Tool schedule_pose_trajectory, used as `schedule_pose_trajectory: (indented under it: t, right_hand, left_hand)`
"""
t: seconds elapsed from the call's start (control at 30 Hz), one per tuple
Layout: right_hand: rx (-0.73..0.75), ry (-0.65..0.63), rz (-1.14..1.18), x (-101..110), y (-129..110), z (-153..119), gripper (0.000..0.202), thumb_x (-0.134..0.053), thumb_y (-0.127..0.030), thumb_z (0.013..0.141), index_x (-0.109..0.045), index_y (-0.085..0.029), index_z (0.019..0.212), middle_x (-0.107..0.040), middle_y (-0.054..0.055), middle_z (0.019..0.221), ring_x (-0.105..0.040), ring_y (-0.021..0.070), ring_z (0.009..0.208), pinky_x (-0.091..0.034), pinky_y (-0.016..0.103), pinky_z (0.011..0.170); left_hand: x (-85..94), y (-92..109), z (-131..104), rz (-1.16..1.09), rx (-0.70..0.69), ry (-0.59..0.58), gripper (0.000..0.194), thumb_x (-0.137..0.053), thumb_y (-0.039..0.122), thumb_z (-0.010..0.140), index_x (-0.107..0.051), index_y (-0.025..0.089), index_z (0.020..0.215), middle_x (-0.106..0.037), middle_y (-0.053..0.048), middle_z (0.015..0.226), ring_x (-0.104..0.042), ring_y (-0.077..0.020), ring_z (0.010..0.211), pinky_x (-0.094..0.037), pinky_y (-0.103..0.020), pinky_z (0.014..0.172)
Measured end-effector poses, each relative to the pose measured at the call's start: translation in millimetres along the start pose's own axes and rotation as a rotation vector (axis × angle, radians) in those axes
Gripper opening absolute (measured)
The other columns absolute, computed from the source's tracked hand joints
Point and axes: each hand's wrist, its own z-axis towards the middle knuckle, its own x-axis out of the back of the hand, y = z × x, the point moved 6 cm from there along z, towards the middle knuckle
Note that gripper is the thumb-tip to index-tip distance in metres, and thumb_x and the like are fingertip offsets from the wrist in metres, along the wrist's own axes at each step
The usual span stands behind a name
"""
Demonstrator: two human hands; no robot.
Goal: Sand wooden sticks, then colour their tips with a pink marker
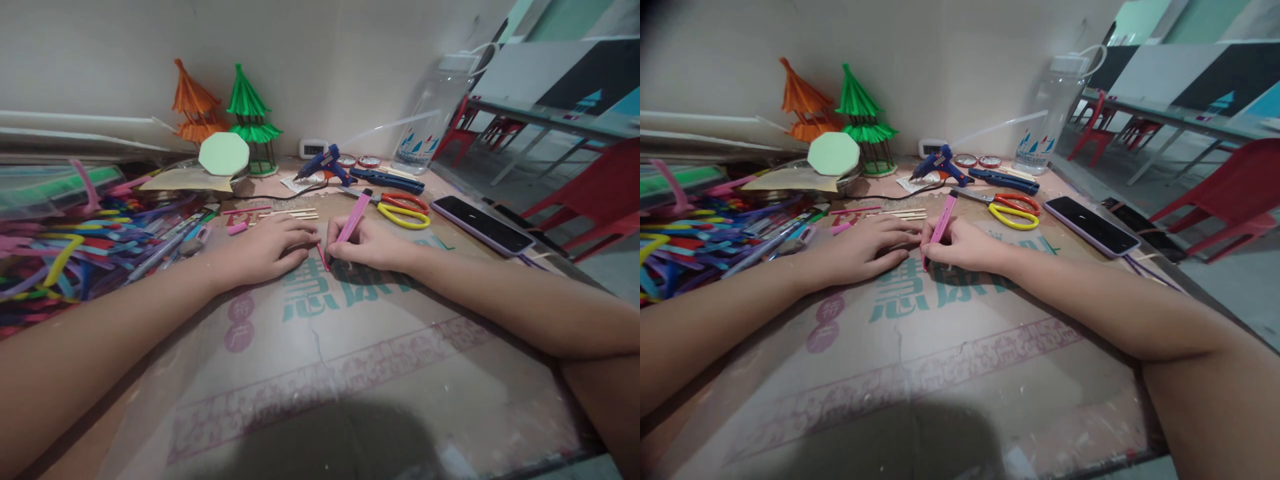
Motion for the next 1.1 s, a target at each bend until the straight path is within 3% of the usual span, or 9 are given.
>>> schedule_pose_trajectory:
  t: [0.43,0.7,0.93,1.1]
  right_hand:
    - [0.015,-0.044,-0.015,-2.1,-0.4,-0.5,0.006,-0.062,-0.016,0.080,-0.057,-0.018,0.077,-0.068,0.001,0.075,-0.061,0.0131,0.068,-0.047,0.025,0.063]
    - [-0.011,-0.017,0.004,-1.3,-1.2,-0.1,0.006,-0.063,-0.016,0.079,-0.058,-0.018,0.077,-0.067,0.000,0.072,-0.057,0.0109,0.062,-0.043,0.023,0.056]
    - [-0.014,0.207,0.161,12.1,7.0,3.5,0.013,-0.066,-0.021,0.081,-0.055,-0.018,0.076,-0.051,-0.007,0.053,-0.043,0.0078,0.048,-0.034,0.021,0.047]
    - [-0.007,0.189,0.183,10.7,7.9,4.9,0.017,-0.065,-0.025,0.088,-0.054,-0.018,0.077,-0.051,-0.006,0.055,-0.044,0.0075,0.048,-0.033,0.020,0.047]
  left_hand:
    - [0.6,0.0,-0.7,-0.028,0.003,0.016,0.038,-0.046,0.033,0.102,-0.069,0.019,0.129,-0.062,-0.010,0.144,-0.056,-0.0275,0.132,-0.041,-0.048,0.116]
    - [1.5,1.0,0.2,-0.016,0.007,0.004,0.040,-0.044,0.034,0.103,-0.070,0.018,0.129,-0.063,-0.011,0.143,-0.057,-0.0281,0.131,-0.042,-0.048,0.115]
    - [-4.7,-2.2,-1.8,0.030,-0.013,-0.017,0.044,-0.040,0.037,0.106,-0.063,0.023,0.141,-0.054,-0.011,0.153,-0.049,-0.0304,0.140,-0.037,-0.052,0.119]
    - [-3.7,-0.7,-1.3,0.031,-0.009,-0.026,0.047,-0.038,0.037,0.106,-0.057,0.020,0.146,-0.057,-0.011,0.150,-0.050,-0.0302,0.137,-0.036,-0.052,0.118]
